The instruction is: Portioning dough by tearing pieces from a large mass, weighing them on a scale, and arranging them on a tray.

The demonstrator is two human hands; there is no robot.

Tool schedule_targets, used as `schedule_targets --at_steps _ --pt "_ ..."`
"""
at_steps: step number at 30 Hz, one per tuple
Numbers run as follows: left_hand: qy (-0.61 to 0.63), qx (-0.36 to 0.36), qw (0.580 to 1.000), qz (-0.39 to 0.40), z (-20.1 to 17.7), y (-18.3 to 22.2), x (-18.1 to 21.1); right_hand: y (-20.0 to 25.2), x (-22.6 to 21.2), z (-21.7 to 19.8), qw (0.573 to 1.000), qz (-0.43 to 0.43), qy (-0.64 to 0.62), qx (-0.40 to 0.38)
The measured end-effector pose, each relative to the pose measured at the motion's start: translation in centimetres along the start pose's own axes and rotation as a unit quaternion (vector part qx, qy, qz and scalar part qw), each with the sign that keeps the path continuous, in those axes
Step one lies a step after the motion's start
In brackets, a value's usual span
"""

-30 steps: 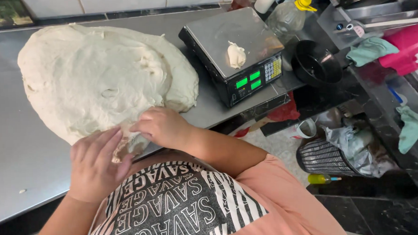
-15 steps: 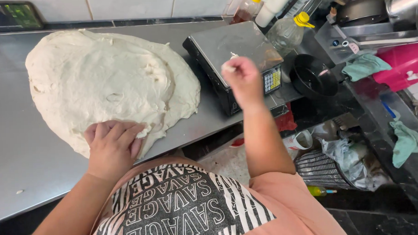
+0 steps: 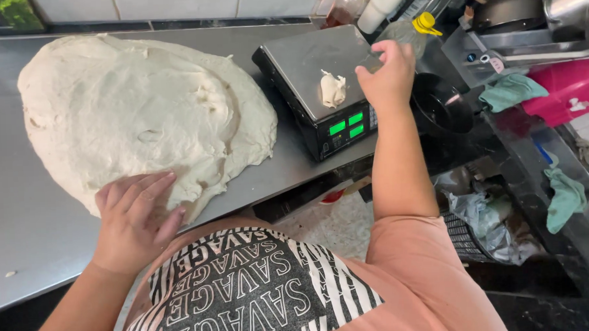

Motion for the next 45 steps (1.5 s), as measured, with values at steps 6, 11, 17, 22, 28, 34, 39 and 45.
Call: schedule_targets --at_steps 6,11,17,22,28,34,39,45 --pt "-0.001 0.032 0.999 -0.015 -1.1 -0.4 -0.1 6.7 -13.6 -0.8 0.956 -0.225 -0.185 0.012" --pt "-0.006 0.031 0.999 0.009 -0.7 -1.1 0.8 17.5 -23.4 6.0 0.858 -0.424 -0.220 -0.187" --pt "-0.010 -0.030 0.999 0.032 1.7 -0.6 1.5 21.6 -26.2 9.0 0.817 -0.470 -0.313 -0.114" --pt "-0.069 0.026 0.996 0.055 1.9 -1.2 2.4 19.7 -24.5 9.7 0.831 -0.226 -0.466 -0.203" --pt "-0.097 0.000 0.995 0.018 1.9 -1.4 2.3 9.9 -13.0 5.9 0.700 0.112 -0.700 -0.085" --pt "-0.076 -0.012 0.997 0.000 2.1 -0.4 1.4 4.1 -1.9 3.6 0.980 -0.195 -0.029 -0.020" --pt "-0.022 -0.019 1.000 -0.005 2.1 -0.3 0.6 3.2 1.7 5.4 0.982 -0.081 0.048 -0.166" --pt "0.139 -0.026 0.990 0.016 -0.4 -0.5 0.6 1.1 -0.2 -1.1 0.993 -0.011 -0.107 -0.042"
Point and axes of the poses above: each hand's wrist, its own y-axis away from the middle knuckle, its own z-axis out of the palm, x = y × z, the point moved 6 cm from there along -y, towards the middle knuckle, and after that the axes turned 3 degrees about -z, right-handed, at the moved point
